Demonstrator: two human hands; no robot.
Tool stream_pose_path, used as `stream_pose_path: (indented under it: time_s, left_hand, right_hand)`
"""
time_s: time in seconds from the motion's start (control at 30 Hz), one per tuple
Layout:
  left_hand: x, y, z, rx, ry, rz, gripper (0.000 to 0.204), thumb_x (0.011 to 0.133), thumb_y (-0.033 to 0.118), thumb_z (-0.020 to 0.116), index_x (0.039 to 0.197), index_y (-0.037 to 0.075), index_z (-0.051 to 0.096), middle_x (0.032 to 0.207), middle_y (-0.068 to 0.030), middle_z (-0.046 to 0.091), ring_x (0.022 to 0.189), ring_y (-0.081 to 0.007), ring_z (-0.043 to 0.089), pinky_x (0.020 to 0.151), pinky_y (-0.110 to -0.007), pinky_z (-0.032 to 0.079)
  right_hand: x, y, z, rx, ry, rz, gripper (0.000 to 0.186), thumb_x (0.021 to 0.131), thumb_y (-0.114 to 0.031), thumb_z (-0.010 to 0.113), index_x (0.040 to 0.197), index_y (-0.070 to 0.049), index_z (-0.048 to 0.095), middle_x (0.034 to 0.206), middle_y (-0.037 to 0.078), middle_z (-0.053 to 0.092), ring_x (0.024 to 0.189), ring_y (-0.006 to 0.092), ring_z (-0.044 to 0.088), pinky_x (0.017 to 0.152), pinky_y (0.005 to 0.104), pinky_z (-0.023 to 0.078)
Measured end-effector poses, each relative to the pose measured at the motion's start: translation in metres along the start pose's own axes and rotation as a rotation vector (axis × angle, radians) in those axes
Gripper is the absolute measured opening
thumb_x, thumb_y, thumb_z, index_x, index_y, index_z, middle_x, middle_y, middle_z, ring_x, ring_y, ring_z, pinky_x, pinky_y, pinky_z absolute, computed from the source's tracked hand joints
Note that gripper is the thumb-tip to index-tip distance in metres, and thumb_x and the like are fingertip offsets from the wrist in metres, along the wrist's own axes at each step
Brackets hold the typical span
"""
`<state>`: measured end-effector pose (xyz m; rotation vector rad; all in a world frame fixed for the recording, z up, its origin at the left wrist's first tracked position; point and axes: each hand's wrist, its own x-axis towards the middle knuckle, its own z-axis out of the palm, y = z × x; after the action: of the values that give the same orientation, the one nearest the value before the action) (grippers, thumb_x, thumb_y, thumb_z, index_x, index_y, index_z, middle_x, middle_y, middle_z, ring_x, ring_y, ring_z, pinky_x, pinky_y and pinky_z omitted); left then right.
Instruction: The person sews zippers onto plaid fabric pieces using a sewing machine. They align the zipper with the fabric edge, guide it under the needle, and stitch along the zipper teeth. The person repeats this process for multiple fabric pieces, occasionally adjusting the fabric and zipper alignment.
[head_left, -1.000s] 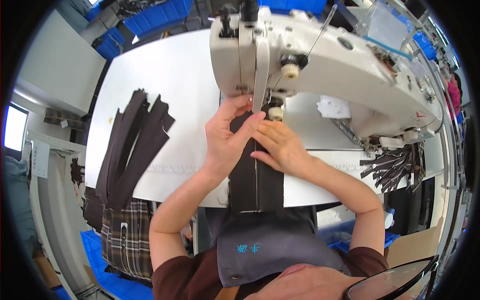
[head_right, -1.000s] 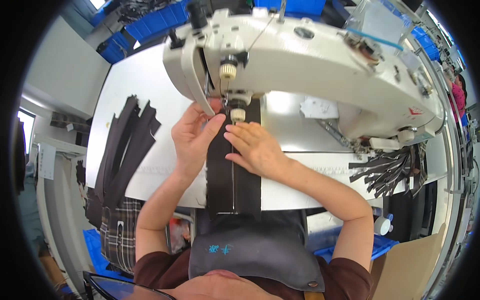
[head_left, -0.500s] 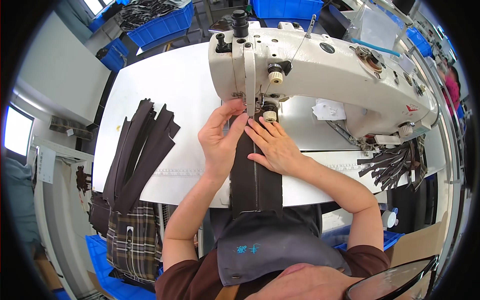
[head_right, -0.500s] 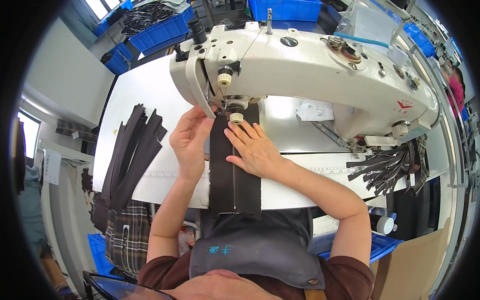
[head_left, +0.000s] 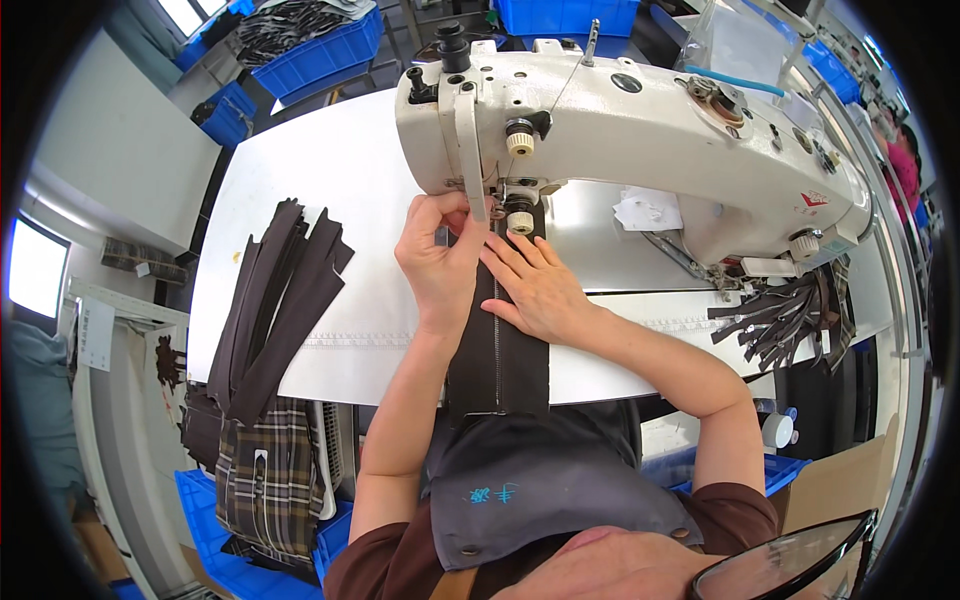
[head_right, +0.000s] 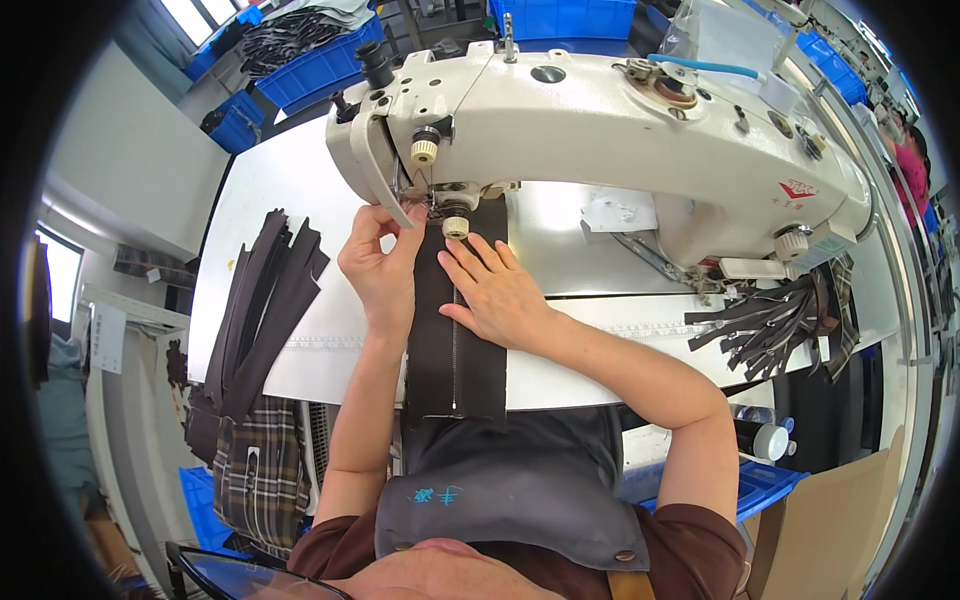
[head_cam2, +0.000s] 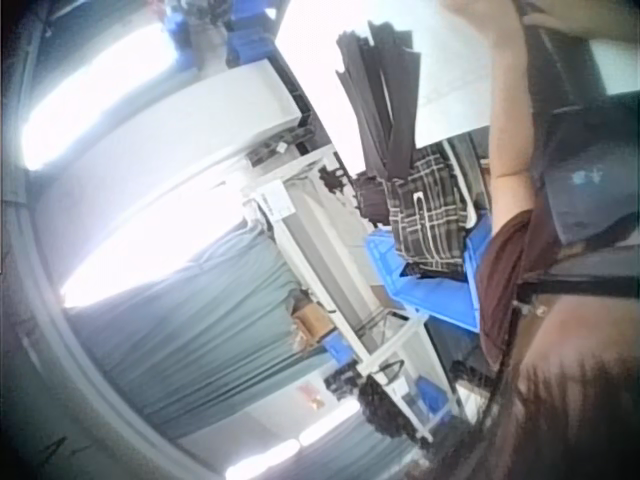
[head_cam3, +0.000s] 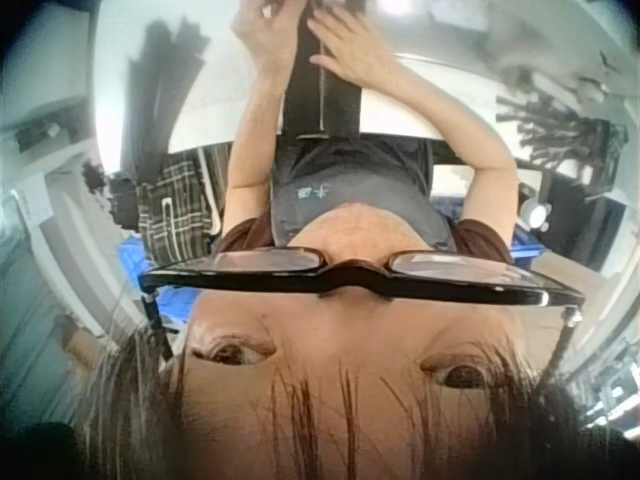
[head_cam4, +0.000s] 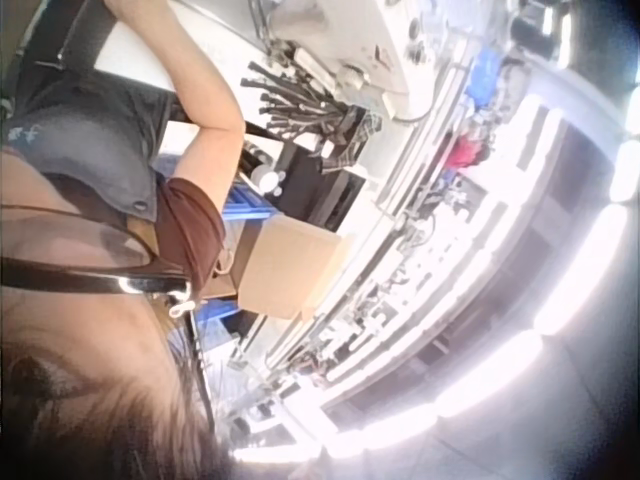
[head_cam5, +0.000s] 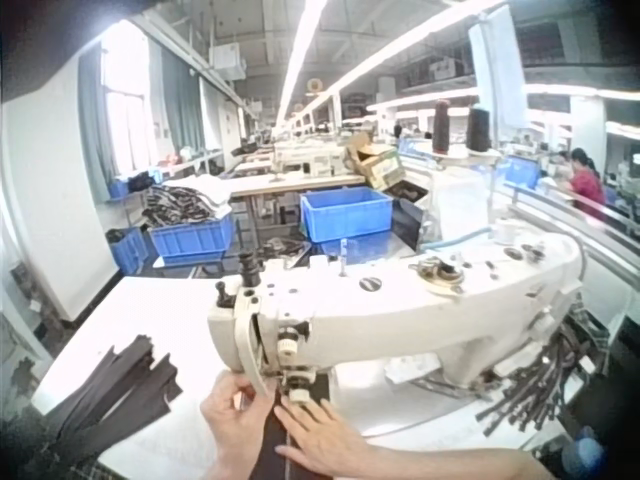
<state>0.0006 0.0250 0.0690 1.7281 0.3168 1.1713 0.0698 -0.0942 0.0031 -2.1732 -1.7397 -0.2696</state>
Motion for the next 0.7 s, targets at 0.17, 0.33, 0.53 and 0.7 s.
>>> stream_pose_path:
  time_s: [0.17, 0.33, 0.53, 0.7]
  left_hand:
    - [-0.012, -0.002, -0.002, -0.185, 0.039, -0.017, 0.008, 0.079, -0.005, 0.064, 0.086, -0.002, 0.06, 0.089, -0.0074, 0.061, 0.078, -0.0108, 0.056, 0.073, -0.024, 0.046]
    - [-0.014, -0.003, -0.005, -0.321, 0.07, -0.155, 0.007, 0.084, -0.001, 0.063, 0.09, -0.002, 0.061, 0.101, -0.0115, 0.065, 0.09, -0.012, 0.059, 0.083, -0.026, 0.046]
    - [-0.017, -0.005, -0.012, -0.121, -0.061, -0.14, 0.012, 0.087, 0.001, 0.06, 0.098, -0.002, 0.063, 0.102, -0.0114, 0.066, 0.097, -0.0151, 0.06, 0.087, -0.026, 0.044]
    - [-0.017, -0.016, -0.044, 0.124, -0.236, -0.106, 0.018, 0.082, 0.002, 0.065, 0.1, 0.002, 0.066, 0.096, -0.0064, 0.066, 0.09, -0.0121, 0.059, 0.081, -0.025, 0.045]
  right_hand:
    - [-0.001, -0.001, 0.0, 0.023, 0.026, -0.009, 0.061, 0.088, -0.044, 0.055, 0.13, -0.002, 0.045, 0.137, 0.016, 0.043, 0.126, 0.0362, 0.039, 0.102, 0.0503, 0.034]
    - [-0.003, 0.0, 0.002, 0.041, 0.087, -0.022, 0.056, 0.087, -0.042, 0.057, 0.125, -0.002, 0.05, 0.134, 0.015, 0.047, 0.124, 0.0358, 0.042, 0.101, 0.0503, 0.035]
    - [-0.021, 0.023, -0.022, 0.156, 0.19, -0.033, 0.042, 0.082, -0.025, 0.066, 0.114, -0.001, 0.057, 0.122, 0.015, 0.056, 0.118, 0.0332, 0.049, 0.098, 0.0431, 0.041]
    - [-0.09, 0.079, -0.071, -0.133, 0.169, 0.313, 0.037, 0.076, -0.012, 0.067, 0.11, 0.0, 0.057, 0.11, 0.016, 0.061, 0.104, 0.0339, 0.057, 0.089, 0.0413, 0.046]
